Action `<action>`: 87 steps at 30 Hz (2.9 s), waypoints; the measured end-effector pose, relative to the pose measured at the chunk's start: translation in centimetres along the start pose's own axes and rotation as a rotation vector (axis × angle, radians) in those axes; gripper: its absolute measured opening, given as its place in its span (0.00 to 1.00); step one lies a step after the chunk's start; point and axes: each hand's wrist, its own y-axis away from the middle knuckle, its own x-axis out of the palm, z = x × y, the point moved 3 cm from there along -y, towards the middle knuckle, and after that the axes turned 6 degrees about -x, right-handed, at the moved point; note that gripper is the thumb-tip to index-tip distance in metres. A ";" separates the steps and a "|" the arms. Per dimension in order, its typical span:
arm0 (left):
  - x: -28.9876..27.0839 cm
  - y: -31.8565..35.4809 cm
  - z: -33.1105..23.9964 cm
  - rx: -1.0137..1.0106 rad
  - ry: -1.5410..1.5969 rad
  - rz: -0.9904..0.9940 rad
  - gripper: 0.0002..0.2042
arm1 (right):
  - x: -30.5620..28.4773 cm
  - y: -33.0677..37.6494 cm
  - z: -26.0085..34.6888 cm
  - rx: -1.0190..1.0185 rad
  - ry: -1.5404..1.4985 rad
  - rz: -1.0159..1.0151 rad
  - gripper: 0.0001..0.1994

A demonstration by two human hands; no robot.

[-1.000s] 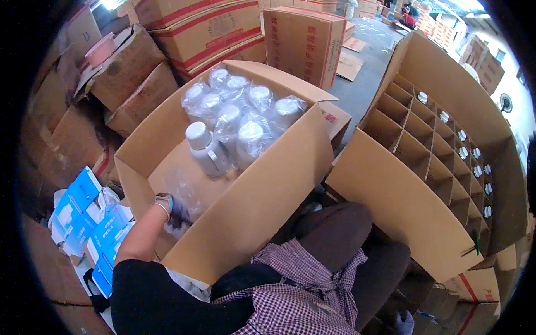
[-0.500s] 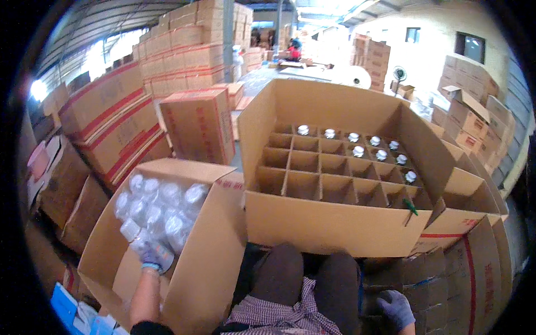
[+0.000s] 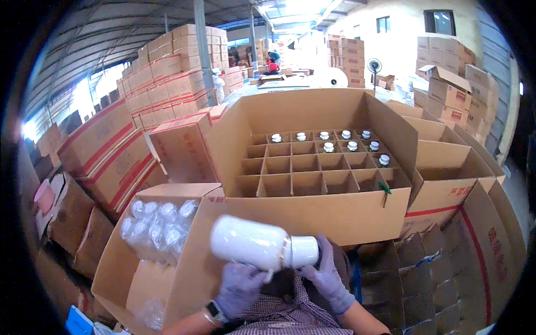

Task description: The person assembles white thermos flasks by inserting a metal liner into the body, screwing on a lid, and placing a plastic cap. They then wrap each assembled unit in a plastic bag and place it into a compartmentalized cardboard box. The process is repeated for multiple units in a warehouse setting.

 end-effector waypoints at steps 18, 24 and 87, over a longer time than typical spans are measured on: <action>5.9 5.0 11.6 -1.044 1.154 0.162 0.27 | 1.6 2.3 -2.6 0.077 -0.036 0.025 0.41; 9.4 10.9 12.3 -1.096 1.408 0.046 0.33 | -2.7 -13.9 2.7 -0.662 0.391 -0.381 0.39; 13.2 -41.0 20.3 -0.141 -0.185 -0.070 0.24 | -9.2 -0.3 -8.2 -0.028 -0.127 -0.236 0.38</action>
